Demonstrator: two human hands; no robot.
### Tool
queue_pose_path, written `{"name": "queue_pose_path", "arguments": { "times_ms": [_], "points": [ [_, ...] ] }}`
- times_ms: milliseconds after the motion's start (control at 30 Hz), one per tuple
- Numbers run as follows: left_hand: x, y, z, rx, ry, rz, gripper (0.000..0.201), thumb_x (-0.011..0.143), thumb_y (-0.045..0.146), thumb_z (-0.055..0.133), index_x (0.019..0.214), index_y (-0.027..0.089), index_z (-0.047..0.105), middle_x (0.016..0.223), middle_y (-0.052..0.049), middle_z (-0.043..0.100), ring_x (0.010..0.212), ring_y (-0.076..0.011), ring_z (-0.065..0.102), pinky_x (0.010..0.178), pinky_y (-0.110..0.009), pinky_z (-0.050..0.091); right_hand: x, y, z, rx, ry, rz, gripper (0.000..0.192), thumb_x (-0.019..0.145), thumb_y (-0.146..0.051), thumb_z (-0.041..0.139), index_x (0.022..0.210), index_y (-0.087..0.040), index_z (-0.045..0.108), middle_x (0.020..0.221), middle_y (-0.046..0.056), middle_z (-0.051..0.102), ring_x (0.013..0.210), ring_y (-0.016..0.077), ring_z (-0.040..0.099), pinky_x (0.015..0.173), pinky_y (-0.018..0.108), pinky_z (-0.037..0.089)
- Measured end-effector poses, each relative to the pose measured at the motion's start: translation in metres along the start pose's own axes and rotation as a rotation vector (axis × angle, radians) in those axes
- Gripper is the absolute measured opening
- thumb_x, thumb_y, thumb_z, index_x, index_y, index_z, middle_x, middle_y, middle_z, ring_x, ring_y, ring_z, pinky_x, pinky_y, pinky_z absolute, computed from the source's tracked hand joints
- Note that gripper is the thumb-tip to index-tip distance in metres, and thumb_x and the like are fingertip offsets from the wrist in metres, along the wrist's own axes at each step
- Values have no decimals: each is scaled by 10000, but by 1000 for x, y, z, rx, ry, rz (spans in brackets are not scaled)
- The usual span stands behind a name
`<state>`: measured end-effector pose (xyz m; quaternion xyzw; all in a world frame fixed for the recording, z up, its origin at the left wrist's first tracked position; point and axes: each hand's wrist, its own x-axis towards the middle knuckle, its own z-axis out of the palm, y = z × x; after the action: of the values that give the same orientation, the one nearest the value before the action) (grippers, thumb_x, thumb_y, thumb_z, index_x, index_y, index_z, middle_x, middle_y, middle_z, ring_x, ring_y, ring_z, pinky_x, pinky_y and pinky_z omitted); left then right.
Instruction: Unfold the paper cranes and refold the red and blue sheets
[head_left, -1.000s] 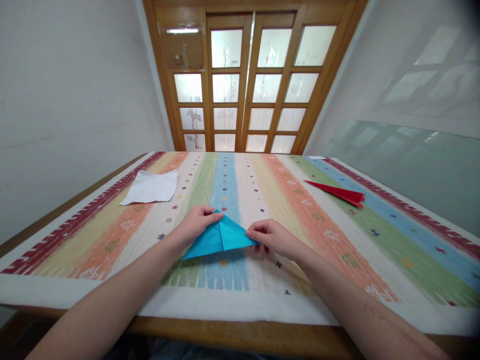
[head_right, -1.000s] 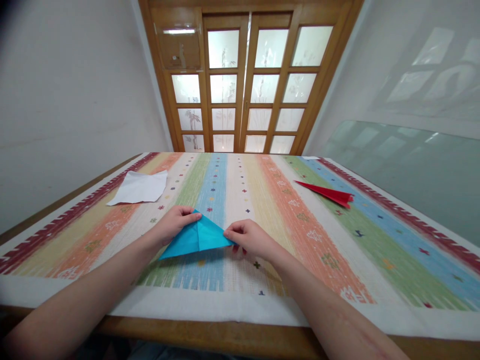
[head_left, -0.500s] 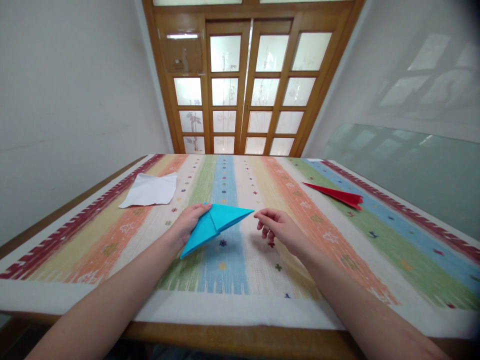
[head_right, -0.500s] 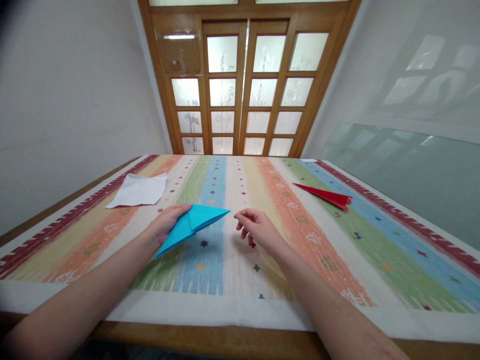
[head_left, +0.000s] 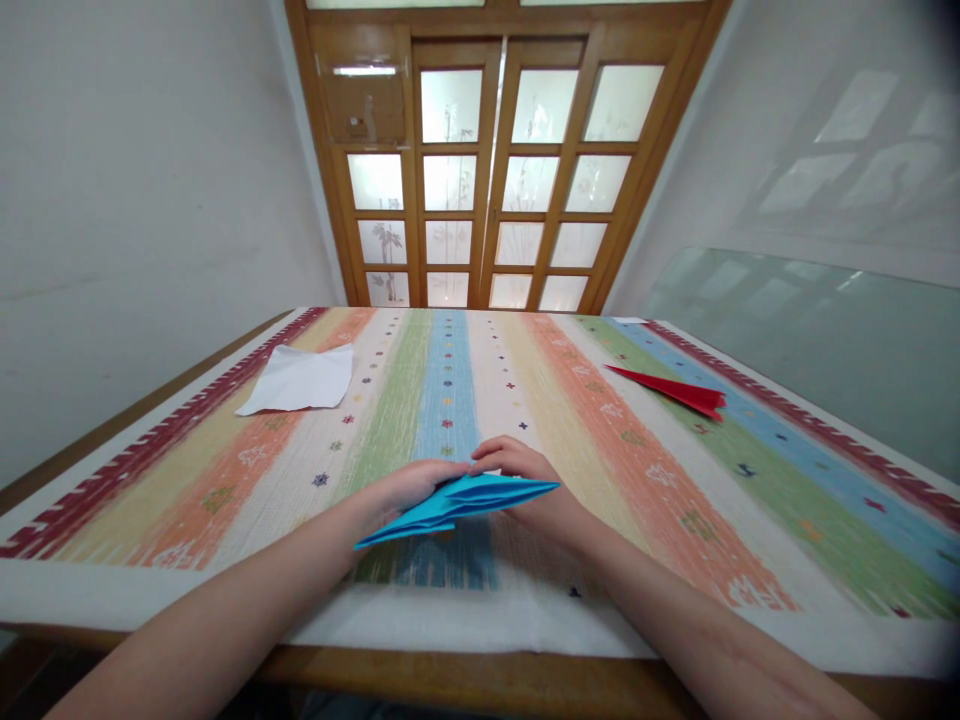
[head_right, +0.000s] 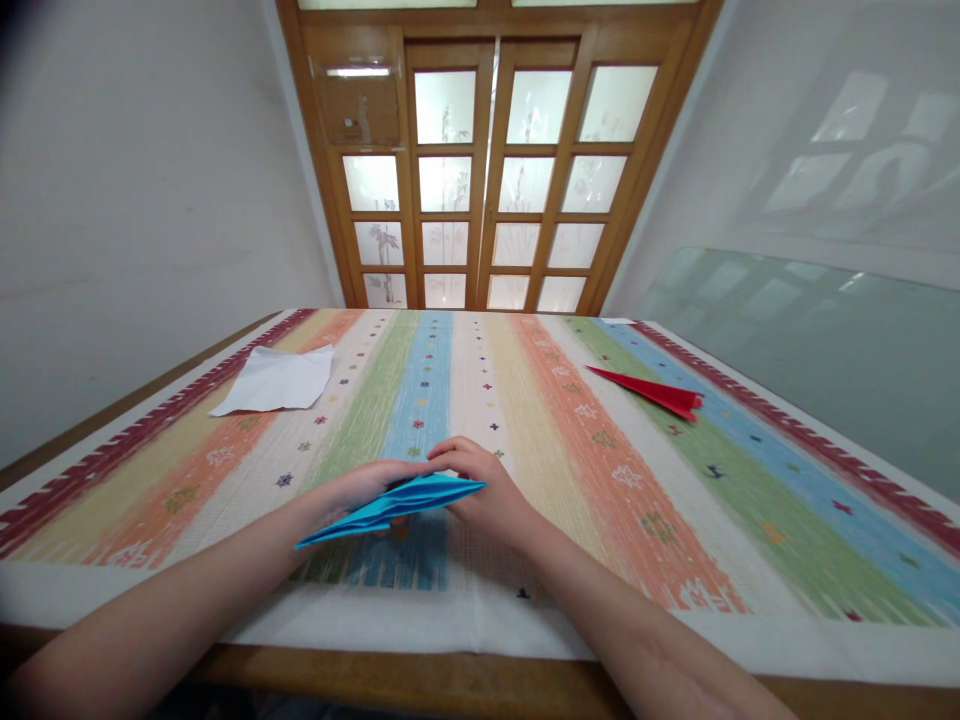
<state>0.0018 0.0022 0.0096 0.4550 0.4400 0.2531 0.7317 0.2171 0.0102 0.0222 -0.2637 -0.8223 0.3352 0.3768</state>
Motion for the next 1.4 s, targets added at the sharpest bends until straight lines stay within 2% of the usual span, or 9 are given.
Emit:
{"name": "queue_pose_path", "arguments": {
  "times_ms": [100,233,367,500,600,800,1000,1233,1400],
  "points": [
    [-1,2,3,-82,-29,-147,352,827,506,717,940,173,724,742,-31,691,584,-165,593,534,-282,435,1,1,0,0,-51,-4,100,890,-289,675,940,-254,755,1017,63,699,933,199,657,847,346,512],
    [-2,0,3,-84,-27,-162,268,845,450,690,797,186,684,635,-6,611,496,-138,514,463,-269,367,1,7,1,-38,-3,-4,165,957,-302,578,912,-235,722,970,72,700,915,204,649,837,353,507],
    [-4,-3,-7,-86,12,-92,335,834,503,670,866,170,671,698,-29,640,509,-132,545,414,-240,342,-1,18,0,29,79,127,176,942,-357,581,959,-229,701,969,71,720,858,212,660,723,334,506],
    [-5,6,-21,-159,0,-7,334,815,431,669,987,144,662,894,-73,664,626,-134,627,446,-206,402,0,25,-5,183,200,322,173,851,-360,625,901,-196,639,747,41,680,619,173,608,560,298,460],
    [-5,15,-30,-260,60,78,330,871,451,635,1001,148,655,963,-94,662,703,-154,657,496,-222,463,1,21,-10,286,202,438,217,816,-360,638,940,-184,611,664,13,643,499,135,529,481,272,412],
    [-8,20,-36,-314,50,228,365,839,478,748,1044,182,688,1010,-71,673,838,-170,670,674,-259,547,1,18,-12,445,130,450,239,833,-402,672,931,-194,607,632,-18,615,497,116,521,475,244,401],
    [-9,13,-25,-200,20,274,378,776,366,846,1055,189,663,963,-51,655,783,-141,640,614,-230,511,0,21,-7,593,146,479,247,823,-405,711,906,-193,614,641,-37,576,513,109,522,489,251,421],
    [-8,11,-15,-117,131,349,415,740,385,855,1033,179,646,940,-25,640,749,-122,613,624,-229,498,0,17,-4,740,119,550,257,807,-389,758,881,-193,609,688,-26,595,565,110,563,500,239,441],
    [-5,12,-13,37,327,459,340,773,376,785,997,188,610,817,8,611,678,-115,580,530,-189,438,1,19,-3,812,129,562,261,800,-386,777,897,-189,636,732,-5,632,586,115,586,521,247,482]
  ]
}}
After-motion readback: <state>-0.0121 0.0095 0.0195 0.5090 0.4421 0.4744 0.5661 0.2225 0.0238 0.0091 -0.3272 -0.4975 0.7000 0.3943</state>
